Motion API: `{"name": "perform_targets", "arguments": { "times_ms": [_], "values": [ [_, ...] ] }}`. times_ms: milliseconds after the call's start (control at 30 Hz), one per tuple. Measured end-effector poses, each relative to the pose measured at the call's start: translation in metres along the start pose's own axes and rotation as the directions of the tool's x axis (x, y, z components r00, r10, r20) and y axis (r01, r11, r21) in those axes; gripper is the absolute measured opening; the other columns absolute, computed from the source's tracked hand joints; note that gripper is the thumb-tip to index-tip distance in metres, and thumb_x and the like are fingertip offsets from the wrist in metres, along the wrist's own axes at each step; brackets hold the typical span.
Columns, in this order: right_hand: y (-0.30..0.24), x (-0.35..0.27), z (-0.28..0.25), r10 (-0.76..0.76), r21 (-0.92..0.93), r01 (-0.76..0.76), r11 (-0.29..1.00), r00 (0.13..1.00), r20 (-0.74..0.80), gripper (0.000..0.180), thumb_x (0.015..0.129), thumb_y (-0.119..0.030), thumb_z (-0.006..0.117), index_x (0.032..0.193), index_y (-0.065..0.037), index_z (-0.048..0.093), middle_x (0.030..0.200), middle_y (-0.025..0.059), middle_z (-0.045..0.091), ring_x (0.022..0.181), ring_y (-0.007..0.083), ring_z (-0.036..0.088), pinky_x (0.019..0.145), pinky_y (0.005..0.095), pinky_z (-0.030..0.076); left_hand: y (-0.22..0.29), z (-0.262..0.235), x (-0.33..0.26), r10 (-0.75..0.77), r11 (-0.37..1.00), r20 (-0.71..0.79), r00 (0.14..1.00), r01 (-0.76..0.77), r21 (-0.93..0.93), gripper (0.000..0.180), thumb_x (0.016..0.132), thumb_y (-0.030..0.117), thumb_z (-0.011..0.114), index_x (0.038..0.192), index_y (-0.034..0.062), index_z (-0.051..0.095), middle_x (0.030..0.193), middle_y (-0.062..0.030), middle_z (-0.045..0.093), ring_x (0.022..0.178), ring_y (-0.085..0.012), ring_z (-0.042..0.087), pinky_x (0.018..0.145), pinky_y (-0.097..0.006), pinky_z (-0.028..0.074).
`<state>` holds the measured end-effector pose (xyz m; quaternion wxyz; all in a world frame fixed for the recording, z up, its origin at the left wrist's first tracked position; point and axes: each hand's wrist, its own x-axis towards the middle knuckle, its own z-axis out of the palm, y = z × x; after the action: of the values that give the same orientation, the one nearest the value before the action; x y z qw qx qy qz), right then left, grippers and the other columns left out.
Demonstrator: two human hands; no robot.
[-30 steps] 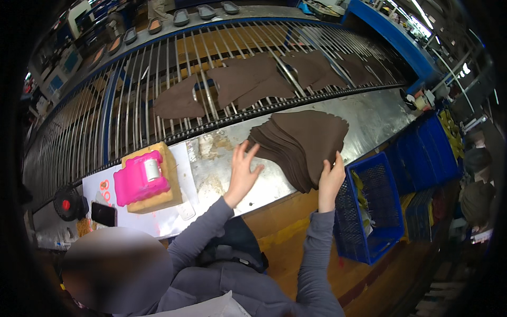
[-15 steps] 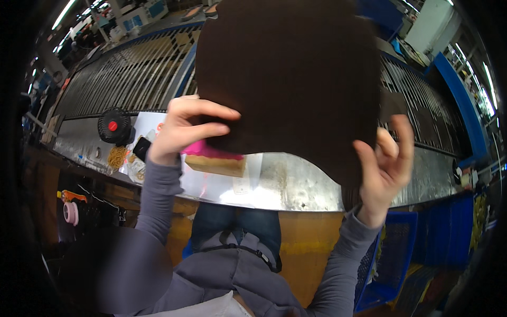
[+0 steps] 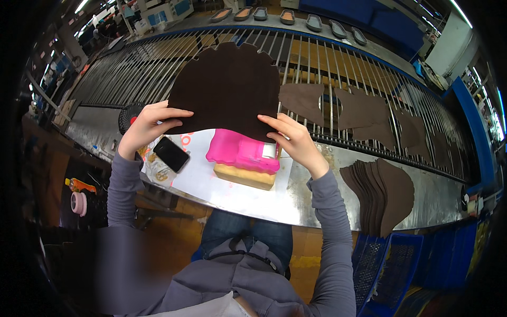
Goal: The person repeatedly picks up brown cut-out material pieces from a metal conveyor rack and stacks them on a nearby table. The person handles the pieces one at a time, aligning them into a growing pile throughout the clip.
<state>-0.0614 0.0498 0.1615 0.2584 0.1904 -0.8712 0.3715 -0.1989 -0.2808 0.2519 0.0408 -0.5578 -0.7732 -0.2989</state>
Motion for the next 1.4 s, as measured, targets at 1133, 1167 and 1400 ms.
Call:
{"name": "perform_targets", "arguments": {
  "times_ms": [1133, 1167, 1400],
  "values": [
    [0.069, -0.122, 0.009, 0.168, -0.129, -0.225, 0.966, 0.921, -0.352, 0.039, 0.079, 0.004, 0.074, 0.116, -0.006, 0.070, 0.107, 0.0132, 0.069, 0.092, 0.0259, 0.068, 0.077, 0.0325, 0.053, 0.024, 0.101, 0.080, 0.297, 0.953, 0.232, 0.926, -0.302, -0.013, 0.049, 0.070, -0.007, 0.059, 0.115, 0.0083, 0.070, 0.099, -0.0102, 0.067, 0.078, -0.0313, 0.065, 0.065, -0.037, 0.052],
    [0.071, -0.127, 0.008, 0.178, -0.124, -0.237, 0.964, 0.913, -0.367, 0.039, 0.079, 0.005, 0.074, 0.116, -0.006, 0.070, 0.107, 0.0133, 0.069, 0.091, 0.0256, 0.068, 0.077, 0.0325, 0.053, 0.025, 0.106, 0.084, 0.308, 0.950, 0.237, 0.921, -0.312, -0.023, 0.049, 0.070, -0.007, 0.059, 0.115, 0.0083, 0.069, 0.099, -0.0101, 0.067, 0.078, -0.0313, 0.065, 0.066, -0.037, 0.052],
    [0.060, -0.163, -0.028, 0.283, -0.169, -0.372, 0.913, 0.873, -0.397, 0.037, 0.079, 0.008, 0.072, 0.115, -0.003, 0.070, 0.096, 0.0122, 0.067, 0.080, 0.0214, 0.066, 0.068, 0.0287, 0.050, 0.035, 0.138, 0.114, 0.341, 0.940, 0.304, 0.890, -0.321, -0.114, 0.047, 0.074, -0.005, 0.061, 0.118, 0.0083, 0.069, 0.104, -0.0110, 0.067, 0.087, -0.0323, 0.066, 0.074, -0.039, 0.054]
  ]
}}
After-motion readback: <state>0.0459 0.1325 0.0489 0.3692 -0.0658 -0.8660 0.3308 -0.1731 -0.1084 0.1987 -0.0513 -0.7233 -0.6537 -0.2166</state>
